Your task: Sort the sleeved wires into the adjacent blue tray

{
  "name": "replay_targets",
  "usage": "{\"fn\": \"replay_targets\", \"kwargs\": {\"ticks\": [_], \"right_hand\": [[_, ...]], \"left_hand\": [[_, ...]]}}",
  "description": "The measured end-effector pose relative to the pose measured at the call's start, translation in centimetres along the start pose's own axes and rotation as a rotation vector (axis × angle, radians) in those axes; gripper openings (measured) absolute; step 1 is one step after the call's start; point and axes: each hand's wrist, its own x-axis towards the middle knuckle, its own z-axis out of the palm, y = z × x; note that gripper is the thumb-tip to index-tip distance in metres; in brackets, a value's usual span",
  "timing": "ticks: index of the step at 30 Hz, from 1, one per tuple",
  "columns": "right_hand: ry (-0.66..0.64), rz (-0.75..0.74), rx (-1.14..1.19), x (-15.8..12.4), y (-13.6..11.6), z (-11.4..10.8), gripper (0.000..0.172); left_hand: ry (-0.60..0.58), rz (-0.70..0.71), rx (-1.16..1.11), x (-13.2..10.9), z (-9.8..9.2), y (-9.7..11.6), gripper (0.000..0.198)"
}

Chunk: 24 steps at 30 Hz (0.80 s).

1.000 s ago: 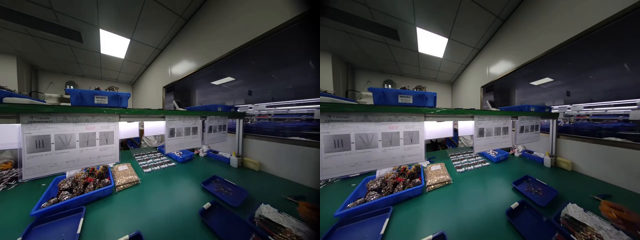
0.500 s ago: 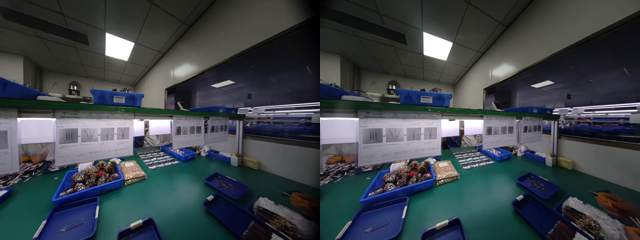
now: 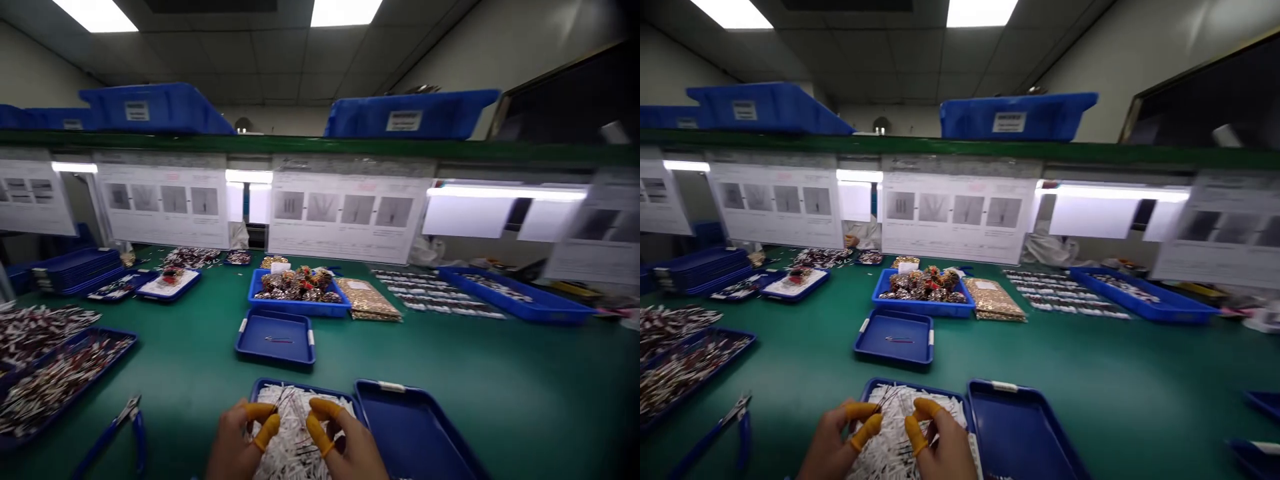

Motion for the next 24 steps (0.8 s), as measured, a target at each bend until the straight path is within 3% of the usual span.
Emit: {"fn": "replay_targets", "kwargs": {"ticks": [4,7,14,20,24], "right_hand": [[-0.007,0.107,0.117,0.7,-0.5,2.3,0.037],[-0.016,0.151,0.208,0.3,-1.1,2.5,0.038],[0.098,0.237,0.3,0.7,-2.1,0.0,0.033],[0.287,0.327,0.308,1.3,-1.9,-2.0,0.034],[0.256,0.344,0.325,1.1,-2.1,-1.9,0.029]], "left_hand": [[-0.072,0.012,0.015,-0.5,0.6,-0.2,0.025],[-0.111,0.036,0.043,-1.1,0.7,0.1,0.024],[-0.198,0.087,0.116,-1.0,0.2,2.1,0.012],[-0.183,0.091,0.116,-0.8,0.0,1.5,0.011],[-0.178,0.127,0.094,-1.0,-0.1,1.8,0.016]]}}
